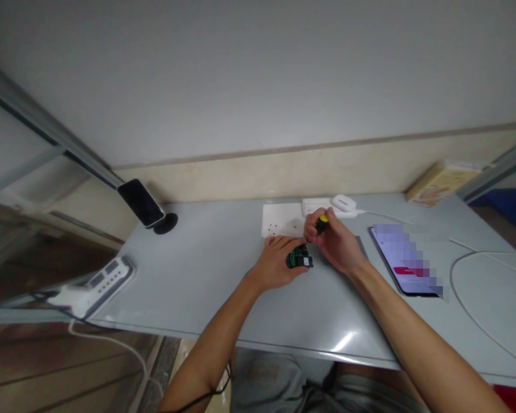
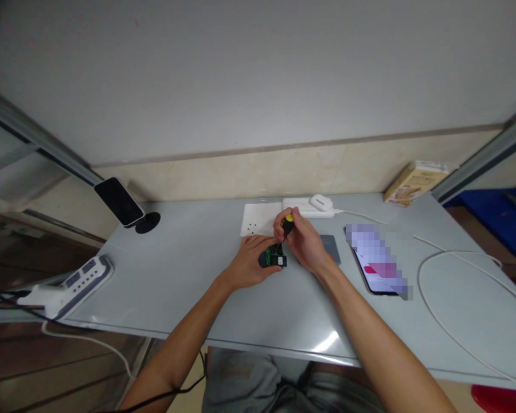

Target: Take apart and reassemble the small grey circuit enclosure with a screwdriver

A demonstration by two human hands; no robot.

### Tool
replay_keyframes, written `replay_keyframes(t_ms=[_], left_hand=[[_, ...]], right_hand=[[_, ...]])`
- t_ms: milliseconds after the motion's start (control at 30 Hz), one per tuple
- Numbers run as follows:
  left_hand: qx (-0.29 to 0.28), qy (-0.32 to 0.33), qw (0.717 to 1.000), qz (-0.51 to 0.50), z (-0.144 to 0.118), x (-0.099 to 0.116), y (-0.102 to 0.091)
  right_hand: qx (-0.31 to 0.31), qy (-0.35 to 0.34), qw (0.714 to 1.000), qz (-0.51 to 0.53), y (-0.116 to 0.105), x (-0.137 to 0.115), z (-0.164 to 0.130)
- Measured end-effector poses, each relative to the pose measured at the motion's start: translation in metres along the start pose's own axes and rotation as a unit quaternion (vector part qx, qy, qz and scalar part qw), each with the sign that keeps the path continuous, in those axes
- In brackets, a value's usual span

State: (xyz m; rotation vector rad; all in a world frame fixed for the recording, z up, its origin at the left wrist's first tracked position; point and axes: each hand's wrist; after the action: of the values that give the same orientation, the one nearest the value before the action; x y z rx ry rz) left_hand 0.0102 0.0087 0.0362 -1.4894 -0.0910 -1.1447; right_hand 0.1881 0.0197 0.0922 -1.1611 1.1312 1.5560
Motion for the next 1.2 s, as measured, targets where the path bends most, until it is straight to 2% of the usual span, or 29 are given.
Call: replay_keyframes(t_ms=[200, 367, 500, 767, 900, 1067, 1200], left_hand=[[0.000, 0.002, 1.000, 0.005, -0.0005, -0.0022, 0.0017], [-0.001, -0.002, 1.000, -0.007, -0.0008, -0.0021, 0.0018], [0.013, 0.011, 1.000, -0.007, -0.0008, -0.0031, 0.0026], [0.000, 0.009, 1.000, -0.003, -0.0004, -0.0036, 0.0019], [0.000, -0.003, 1.000, -0.007, -0.0004, -0.0058, 0.0033], [0.014, 0.025, 1.000, -0.009, -0.0008, -0.0070, 0.0039], [0.013, 0.024, 1.000, -0.008, -0.0005, -0.0051, 0.0031]], right_hand=[[-0.018, 0.002, 1.000, 0.024, -0.0047, -0.0004, -0.0010], [0.012, -0.015, 1.000, 0.005, -0.0001, 0.0032, 0.0005], [0.010, -0.029, 0.999, -0.018, -0.0020, -0.0019, -0.0006], [0.036, -0.032, 0.998, 0.036, -0.0023, 0.0043, 0.0011], [0.044, -0.007, 0.997, 0.067, 0.0004, 0.0040, 0.0026], [0.071, -0.002, 0.996, 0.054, -0.0021, 0.0016, 0.0002], [0.050, -0.001, 0.993, 0.105, -0.0018, 0.0036, 0.0008]])
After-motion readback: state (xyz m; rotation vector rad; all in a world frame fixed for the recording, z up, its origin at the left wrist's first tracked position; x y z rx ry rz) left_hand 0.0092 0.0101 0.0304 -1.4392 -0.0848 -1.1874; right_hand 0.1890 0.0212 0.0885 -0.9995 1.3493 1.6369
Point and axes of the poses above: each hand's wrist, its own z-axis towards the middle knuckle, its own y-axis out of the palm, x = y × z, and after that the axes turned 8 degrees about -z, right-handed
